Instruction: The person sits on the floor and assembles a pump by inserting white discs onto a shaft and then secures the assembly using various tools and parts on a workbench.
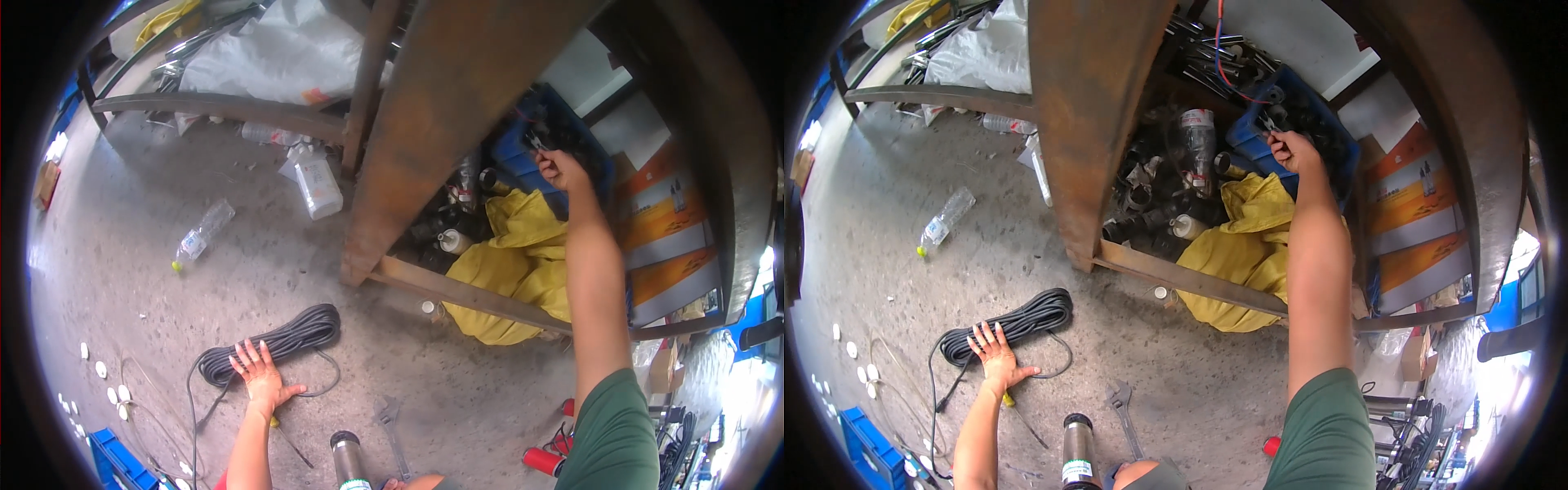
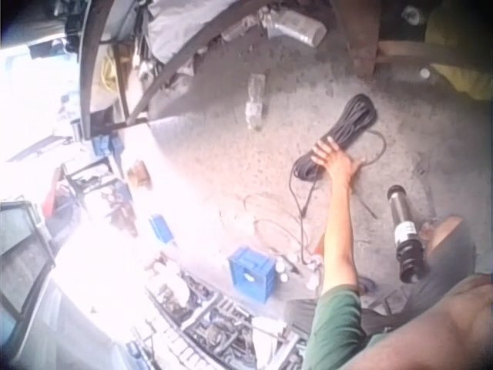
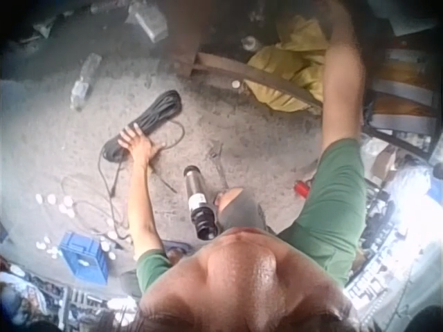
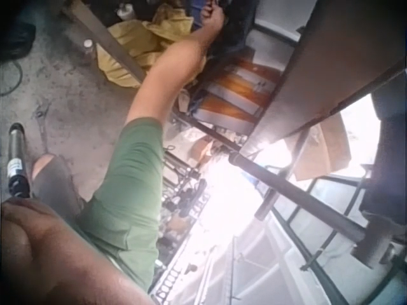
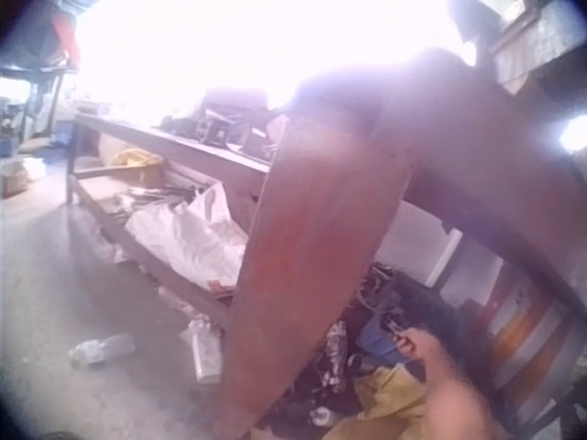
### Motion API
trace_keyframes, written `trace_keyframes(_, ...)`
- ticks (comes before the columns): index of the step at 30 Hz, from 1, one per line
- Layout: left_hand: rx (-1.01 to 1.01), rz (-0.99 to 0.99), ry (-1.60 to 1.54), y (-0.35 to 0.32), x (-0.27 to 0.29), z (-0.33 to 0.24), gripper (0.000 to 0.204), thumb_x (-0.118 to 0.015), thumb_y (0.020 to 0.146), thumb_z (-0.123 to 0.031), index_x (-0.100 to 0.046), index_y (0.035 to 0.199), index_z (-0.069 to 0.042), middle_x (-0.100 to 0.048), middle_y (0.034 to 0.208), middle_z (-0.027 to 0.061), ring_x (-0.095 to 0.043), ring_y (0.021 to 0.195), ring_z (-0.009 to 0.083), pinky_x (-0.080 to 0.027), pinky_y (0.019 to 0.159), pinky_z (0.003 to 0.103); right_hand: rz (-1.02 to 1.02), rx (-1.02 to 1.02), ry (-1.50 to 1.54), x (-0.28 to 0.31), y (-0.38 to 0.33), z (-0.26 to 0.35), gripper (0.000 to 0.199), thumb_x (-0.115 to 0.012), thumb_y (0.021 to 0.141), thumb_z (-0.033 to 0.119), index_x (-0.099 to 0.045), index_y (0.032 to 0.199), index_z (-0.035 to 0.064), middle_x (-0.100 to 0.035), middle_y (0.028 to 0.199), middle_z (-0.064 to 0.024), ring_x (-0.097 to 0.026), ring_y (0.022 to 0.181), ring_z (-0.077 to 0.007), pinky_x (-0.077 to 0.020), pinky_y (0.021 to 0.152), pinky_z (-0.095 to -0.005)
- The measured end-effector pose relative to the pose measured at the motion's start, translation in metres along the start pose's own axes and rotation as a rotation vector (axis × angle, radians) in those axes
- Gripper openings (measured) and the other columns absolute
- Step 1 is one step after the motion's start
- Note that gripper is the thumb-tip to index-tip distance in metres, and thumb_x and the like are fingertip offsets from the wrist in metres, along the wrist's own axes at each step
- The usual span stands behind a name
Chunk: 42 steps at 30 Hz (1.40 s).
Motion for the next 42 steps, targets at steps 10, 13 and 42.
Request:
trace_keyframes(10, -0.026, -0.055, -0.012, 0.004, -0.005, 0.001, 0.167, -0.080, 0.050, -0.088, -0.005, 0.164, 0.009, 0.007, 0.168, 0.0388, 0.016, 0.155, 0.0578, 0.009, 0.121, 0.073, -0.397, 0.423, -1.572, -0.009, 0.009, 0.059, 0.021, -0.066, 0.088, 0.018, -0.076, 0.093, 0.0008, -0.075, 0.084, -0.0219, -0.071, 0.068, -0.0367, -0.0557, 0.064, -0.0473)
trace_keyframes(13, -0.018, -0.047, -0.011, 0.003, -0.007, 0.005, 0.167, -0.081, 0.049, -0.086, -0.005, 0.164, 0.008, 0.007, 0.168, 0.0388, 0.015, 0.155, 0.0579, 0.009, 0.121, 0.073, -0.284, 0.207, -1.531, -0.027, -0.010, 0.070, 0.015, -0.068, 0.091, 0.014, -0.072, 0.084, 0.0013, -0.065, 0.067, -0.0118, -0.056, 0.049, -0.0228, -0.0414, 0.046, -0.0379)
trace_keyframes(42, -0.035, -0.071, -0.082, 0.006, -0.003, -0.019, 0.169, -0.088, 0.046, -0.079, -0.002, 0.165, 0.005, 0.005, 0.169, 0.0357, 0.014, 0.156, 0.0559, 0.009, 0.123, 0.071, -0.860, 0.601, -1.251, 0.044, -0.037, 0.027, 0.037, -0.068, 0.092, 0.032, -0.072, 0.116, 0.0053, -0.074, 0.111, -0.0177, -0.072, 0.102, -0.0350, -0.0587, 0.086, -0.0475)
Point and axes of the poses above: each hand's wrist, its own y-axis towards the middle knuckle, its own x-axis out of the back of the hand, z = x × y, the point moved 4 cm from there along y, towards the middle knuckle
